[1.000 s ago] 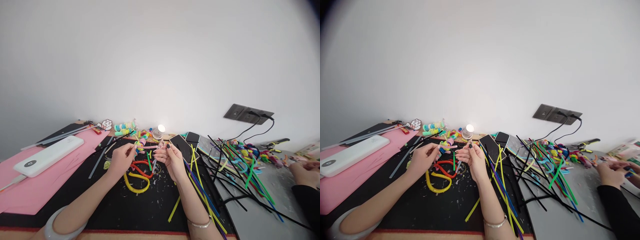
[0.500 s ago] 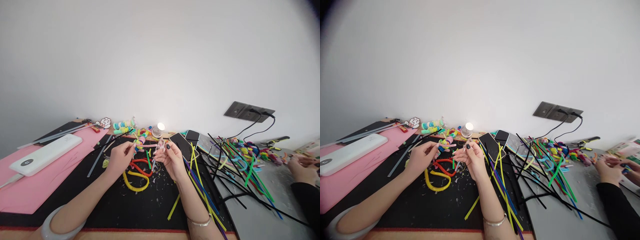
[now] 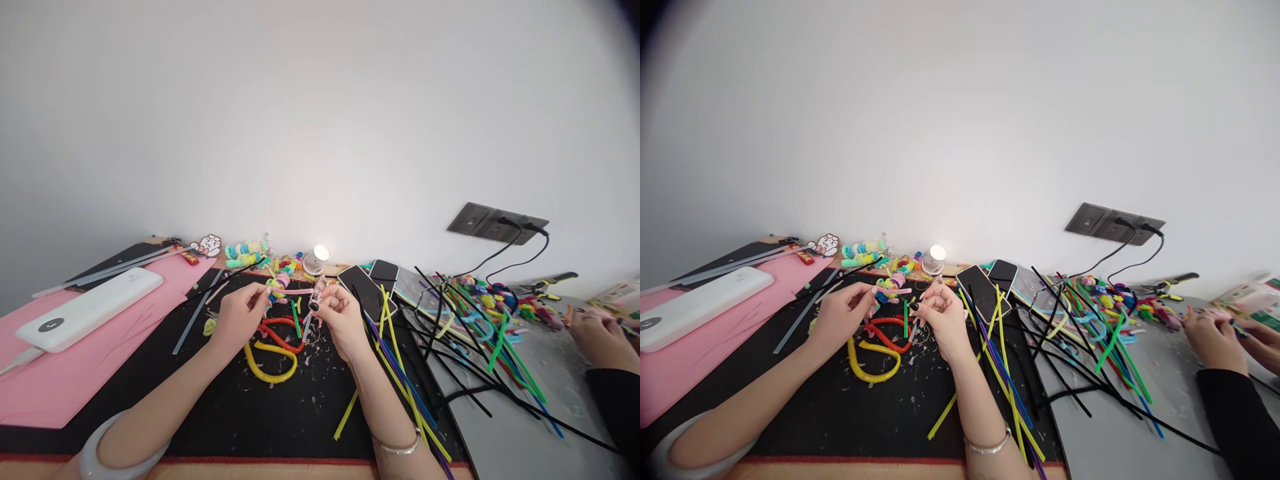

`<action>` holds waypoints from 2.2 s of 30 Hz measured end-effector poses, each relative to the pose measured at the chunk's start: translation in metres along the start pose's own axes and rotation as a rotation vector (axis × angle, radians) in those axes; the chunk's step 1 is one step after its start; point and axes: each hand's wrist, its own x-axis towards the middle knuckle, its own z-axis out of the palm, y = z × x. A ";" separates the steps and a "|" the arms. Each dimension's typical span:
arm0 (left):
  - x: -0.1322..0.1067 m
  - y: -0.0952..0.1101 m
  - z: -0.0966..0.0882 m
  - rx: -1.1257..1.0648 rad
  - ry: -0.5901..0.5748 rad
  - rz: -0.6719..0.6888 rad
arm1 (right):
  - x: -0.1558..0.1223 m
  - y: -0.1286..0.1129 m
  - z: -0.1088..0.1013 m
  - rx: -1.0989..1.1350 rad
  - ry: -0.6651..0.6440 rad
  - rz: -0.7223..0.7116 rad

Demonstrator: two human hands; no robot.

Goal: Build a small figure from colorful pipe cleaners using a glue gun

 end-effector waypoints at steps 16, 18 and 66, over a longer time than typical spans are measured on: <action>0.000 0.003 -0.002 0.009 -0.004 0.001 | 0.000 0.000 0.002 0.056 -0.044 0.084; 0.000 0.002 -0.001 0.005 -0.002 0.005 | 0.000 0.002 0.001 0.007 -0.018 0.105; -0.009 0.015 0.002 -0.075 -0.335 0.228 | -0.010 0.017 0.014 -0.758 0.072 -0.189</action>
